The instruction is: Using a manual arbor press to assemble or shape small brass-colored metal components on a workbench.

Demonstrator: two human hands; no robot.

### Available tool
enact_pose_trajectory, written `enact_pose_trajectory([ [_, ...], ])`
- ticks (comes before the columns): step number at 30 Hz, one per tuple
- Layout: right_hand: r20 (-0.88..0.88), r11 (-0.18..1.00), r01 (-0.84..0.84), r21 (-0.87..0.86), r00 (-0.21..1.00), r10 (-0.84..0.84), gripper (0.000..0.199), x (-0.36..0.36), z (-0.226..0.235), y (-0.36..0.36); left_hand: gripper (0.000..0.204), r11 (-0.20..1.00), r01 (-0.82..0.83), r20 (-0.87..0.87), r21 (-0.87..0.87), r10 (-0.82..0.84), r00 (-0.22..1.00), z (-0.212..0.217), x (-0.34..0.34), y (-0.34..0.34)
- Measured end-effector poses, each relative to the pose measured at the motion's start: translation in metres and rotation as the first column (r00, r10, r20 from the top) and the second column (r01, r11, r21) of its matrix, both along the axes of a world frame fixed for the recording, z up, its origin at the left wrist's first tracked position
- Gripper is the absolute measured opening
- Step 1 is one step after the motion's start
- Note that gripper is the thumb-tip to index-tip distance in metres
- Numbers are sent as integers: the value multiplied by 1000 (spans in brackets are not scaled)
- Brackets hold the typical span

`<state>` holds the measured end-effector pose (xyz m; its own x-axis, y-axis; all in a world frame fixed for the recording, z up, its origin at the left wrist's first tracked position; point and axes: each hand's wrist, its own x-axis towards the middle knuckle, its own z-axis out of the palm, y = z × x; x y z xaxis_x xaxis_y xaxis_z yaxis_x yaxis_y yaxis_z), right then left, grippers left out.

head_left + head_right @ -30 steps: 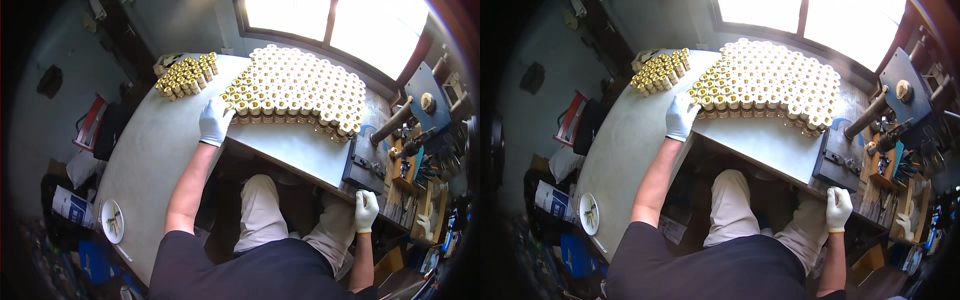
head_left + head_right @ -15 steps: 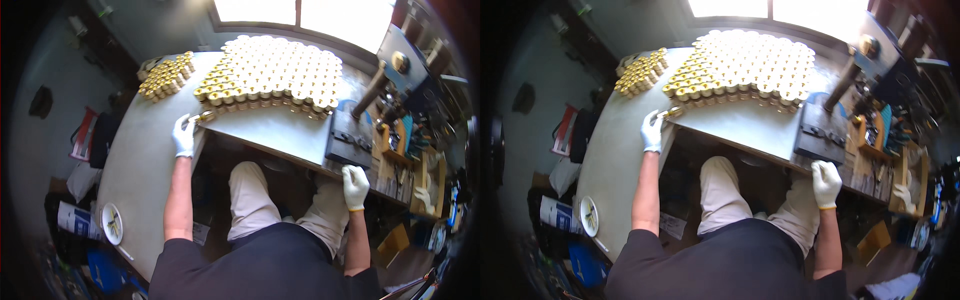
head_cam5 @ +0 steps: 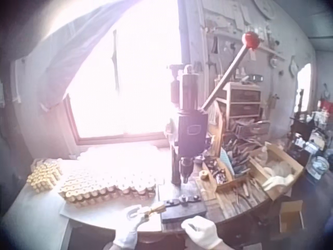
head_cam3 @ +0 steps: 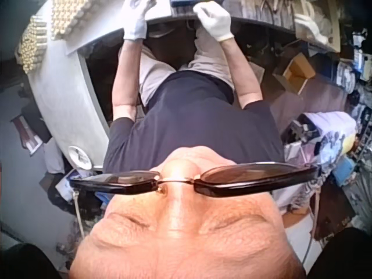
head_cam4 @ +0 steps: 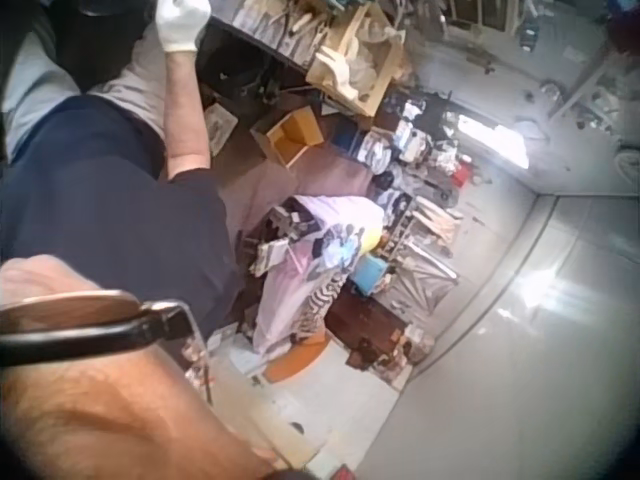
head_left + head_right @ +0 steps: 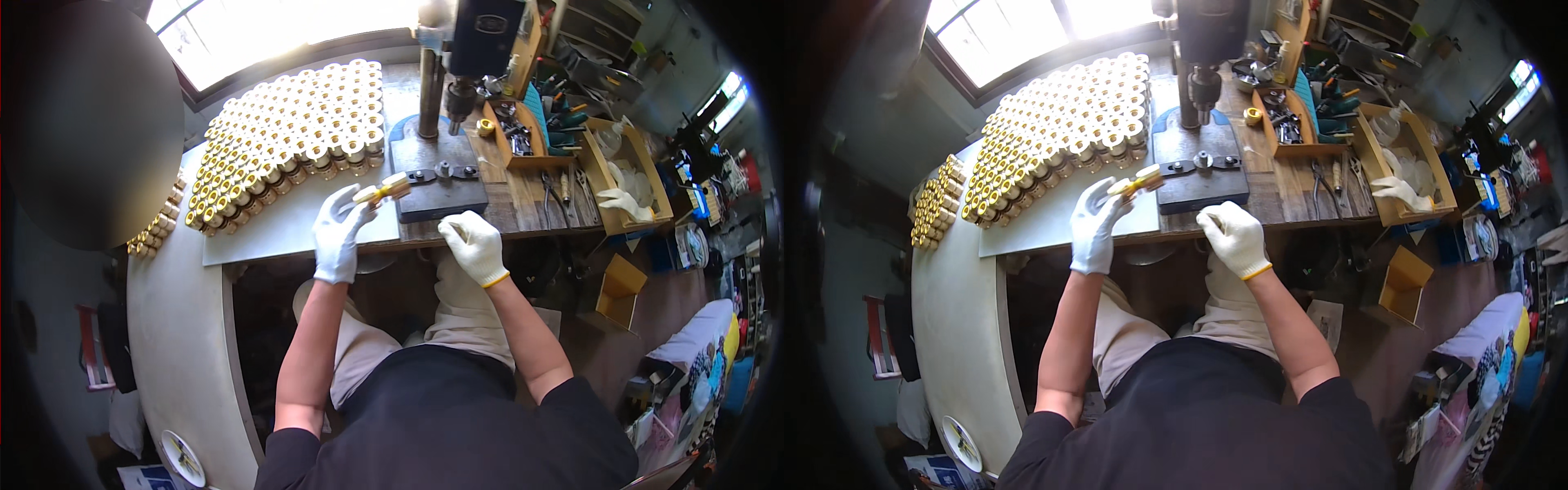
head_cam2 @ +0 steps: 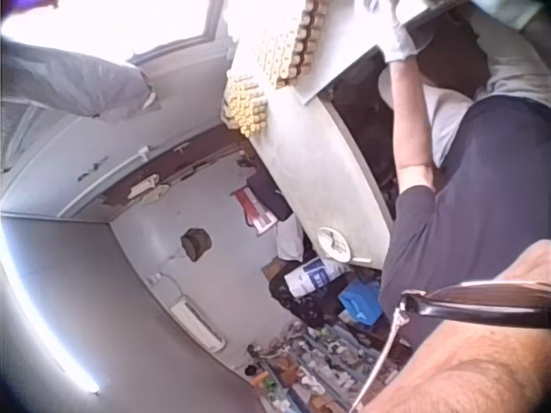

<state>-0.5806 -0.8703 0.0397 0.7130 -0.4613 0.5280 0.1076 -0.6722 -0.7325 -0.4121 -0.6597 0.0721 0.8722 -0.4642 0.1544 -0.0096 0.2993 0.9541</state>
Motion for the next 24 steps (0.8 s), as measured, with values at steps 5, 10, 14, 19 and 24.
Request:
enact_pose_trajectory([
  [5,27,1000,-13,-12,1000,13,6,-2,3,-2,43,973,-41,203,225,-6,979,2,22,-73],
  [10,29,999,-25,-25,999,26,7,-2,5,-5,49,930,-121,502,346,-74,862,50,26,-123],
  [14,-13,1000,-25,1,1000,25,8,-4,7,-5,65,781,-190,613,595,-288,736,88,15,-153],
  [19,-14,993,-98,59,995,99,10,-13,3,-13,75,930,-222,693,292,-45,720,39,-18,-120],
  [24,217,978,-48,-201,972,93,4,-26,126,-56,51,912,-28,365,410,-136,921,-31,-102,10],
])
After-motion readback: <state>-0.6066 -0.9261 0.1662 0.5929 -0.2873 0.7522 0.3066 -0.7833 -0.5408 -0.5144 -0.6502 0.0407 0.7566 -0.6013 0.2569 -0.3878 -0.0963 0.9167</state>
